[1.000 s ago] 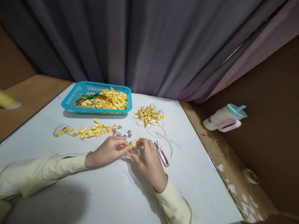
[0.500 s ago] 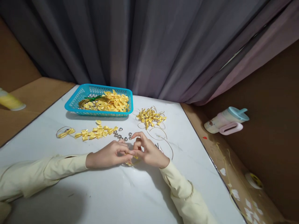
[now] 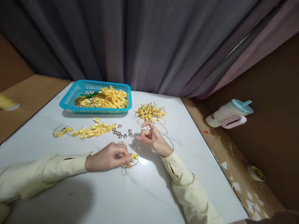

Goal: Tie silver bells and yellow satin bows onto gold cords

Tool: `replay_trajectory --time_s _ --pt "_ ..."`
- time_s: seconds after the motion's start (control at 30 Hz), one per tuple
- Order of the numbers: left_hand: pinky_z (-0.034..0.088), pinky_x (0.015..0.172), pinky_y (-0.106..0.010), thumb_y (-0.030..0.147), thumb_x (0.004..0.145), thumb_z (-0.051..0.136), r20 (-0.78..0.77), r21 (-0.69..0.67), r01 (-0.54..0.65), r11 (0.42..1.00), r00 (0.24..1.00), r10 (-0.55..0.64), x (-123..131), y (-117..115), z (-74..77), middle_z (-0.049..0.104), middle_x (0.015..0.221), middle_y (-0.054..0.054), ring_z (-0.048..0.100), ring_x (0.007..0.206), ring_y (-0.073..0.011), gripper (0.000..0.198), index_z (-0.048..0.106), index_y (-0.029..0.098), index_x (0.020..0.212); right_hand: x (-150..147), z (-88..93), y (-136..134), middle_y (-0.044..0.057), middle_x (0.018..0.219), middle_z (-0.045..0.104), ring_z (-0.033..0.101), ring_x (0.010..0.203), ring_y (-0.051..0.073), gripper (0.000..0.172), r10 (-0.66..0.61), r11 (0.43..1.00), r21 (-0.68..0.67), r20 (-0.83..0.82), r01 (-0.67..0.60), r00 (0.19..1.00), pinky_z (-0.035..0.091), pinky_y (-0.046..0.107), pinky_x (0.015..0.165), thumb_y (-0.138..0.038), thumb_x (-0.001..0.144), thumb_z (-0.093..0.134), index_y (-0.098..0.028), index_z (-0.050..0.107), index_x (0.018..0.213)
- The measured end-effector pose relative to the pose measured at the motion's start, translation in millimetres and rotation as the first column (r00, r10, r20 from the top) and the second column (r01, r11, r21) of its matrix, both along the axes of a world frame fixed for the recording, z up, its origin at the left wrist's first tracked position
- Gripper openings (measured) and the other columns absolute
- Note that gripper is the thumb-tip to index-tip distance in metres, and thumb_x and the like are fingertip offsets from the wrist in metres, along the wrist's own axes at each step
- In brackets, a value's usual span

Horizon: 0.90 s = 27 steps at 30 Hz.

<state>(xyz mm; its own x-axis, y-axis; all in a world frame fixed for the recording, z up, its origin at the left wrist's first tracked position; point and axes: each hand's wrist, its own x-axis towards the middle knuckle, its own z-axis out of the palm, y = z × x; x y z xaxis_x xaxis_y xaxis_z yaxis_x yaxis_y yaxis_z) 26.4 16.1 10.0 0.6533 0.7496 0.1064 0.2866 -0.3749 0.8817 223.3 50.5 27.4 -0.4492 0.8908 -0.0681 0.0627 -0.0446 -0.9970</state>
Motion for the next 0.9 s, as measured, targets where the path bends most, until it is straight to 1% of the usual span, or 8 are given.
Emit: replay_trajectory --time_s 0.1,0.2,0.27,0.37,0.47,0.57,0.83,0.9 --pt "0.043 0.064 -0.023 0.023 0.081 0.052 -0.002 -0.005 -0.002 1.0 1.0 0.002 -0.1 -0.4 -1.1 0.064 0.061 -0.003 0.054 0.062 -0.0117 0.025 0.067 0.016 0.062 8.1 1.9 8.9 -0.011 0.053 0.04 0.034 0.047 0.005 0.033 -0.106 0.992 0.071 0.0 0.106 0.994 0.027 0.018 0.049 -0.026 0.075 0.062 -0.023 0.036 0.095" --pt "0.043 0.062 -0.023 0.023 0.081 0.052 -0.005 0.012 0.028 1.0 1.0 -0.028 -0.3 -1.6 -4.0 0.064 0.059 -0.003 0.053 0.06 -0.0116 0.025 0.066 0.015 0.062 34.8 4.5 26.3 -0.01 0.055 0.042 0.036 0.049 0.005 0.027 -0.268 0.95 0.151 -0.044 0.272 0.962 0.028 0.018 0.051 -0.021 0.076 0.058 -0.024 0.04 0.097" --pt "0.043 0.062 -0.022 0.022 0.082 0.051 0.004 0.01 0.057 0.998 0.998 -0.057 -0.4 -2.6 -5.9 0.064 0.06 -0.003 0.054 0.06 -0.0115 0.026 0.067 0.015 0.062 61.4 4.1 39.6 -0.011 0.052 0.043 0.036 0.048 0.005 0.035 -0.36 0.909 0.193 -0.082 0.369 0.929 0.028 0.018 0.05 -0.017 0.07 0.064 -0.024 0.038 0.092" --pt "0.042 0.061 -0.022 0.021 0.082 0.051 0.008 0.02 0.069 0.997 0.998 -0.07 -0.8 -3.7 -7.7 0.063 0.06 -0.003 0.053 0.058 -0.0109 0.026 0.066 0.015 0.062 100.2 -0.4 54.3 -0.011 0.048 0.045 0.035 0.044 0.006 0.043 -0.526 0.81 0.228 -0.124 0.54 0.841 0.027 0.019 0.048 -0.017 0.059 0.07 -0.022 0.039 0.088" --pt "0.042 0.06 -0.021 0.021 0.081 0.052 -0.009 0.014 0.088 0.996 0.996 -0.088 -1.6 -4.0 -8.8 0.062 0.06 -0.004 0.053 0.058 -0.0109 0.024 0.067 0.014 0.063 124.0 -6.8 59.2 -0.011 0.045 0.044 0.037 0.043 0.007 0.048 -0.579 0.789 0.231 -0.036 0.57 0.815 0.029 0.022 0.049 -0.019 0.055 0.073 -0.022 0.039 0.089" --pt "0.042 0.057 -0.02 0.02 0.08 0.052 -0.019 -0.023 0.116 0.993 0.993 -0.116 -2.6 -4.4 -10.5 0.063 0.062 -0.005 0.055 0.061 -0.0122 0.024 0.067 0.013 0.064 136.0 -12.0 60.2 -0.01 0.046 0.043 0.039 0.043 0.008 0.047 -0.611 0.77 0.282 0.067 0.572 0.789 0.028 0.023 0.048 -0.025 0.057 0.073 -0.022 0.038 0.089" --pt "0.045 0.056 -0.017 0.018 0.079 0.054 0.036 -0.117 0.201 0.973 0.98 -0.198 -5.4 -4.0 -11.8 0.067 0.065 -0.008 0.061 0.065 -0.013 0.023 0.07 0.011 0.065 173.5 -25.8 62.9 -0.011 0.048 0.042 0.038 0.044 0.009 0.054 -0.714 0.684 0.388 0.179 0.618 0.677 0.029 0.022 0.047 -0.043 0.055 0.072 -0.023 0.034 0.088" --pt "0.047 0.058 -0.017 0.02 0.079 0.054 0.031 -0.17 0.195 0.966 0.981 -0.193 -5.8 -2.8 -11.4 0.068 0.067 -0.008 0.062 0.066 -0.0128 0.023 0.071 0.011 0.067 177.8 -29.9 61.8 -0.009 0.049 0.043 0.039 0.045 0.009 0.051 -0.711 0.693 0.412 0.255 0.592 0.655 0.03 0.022 0.047 -0.048 0.058 0.069 -0.022 0.036 0.087"
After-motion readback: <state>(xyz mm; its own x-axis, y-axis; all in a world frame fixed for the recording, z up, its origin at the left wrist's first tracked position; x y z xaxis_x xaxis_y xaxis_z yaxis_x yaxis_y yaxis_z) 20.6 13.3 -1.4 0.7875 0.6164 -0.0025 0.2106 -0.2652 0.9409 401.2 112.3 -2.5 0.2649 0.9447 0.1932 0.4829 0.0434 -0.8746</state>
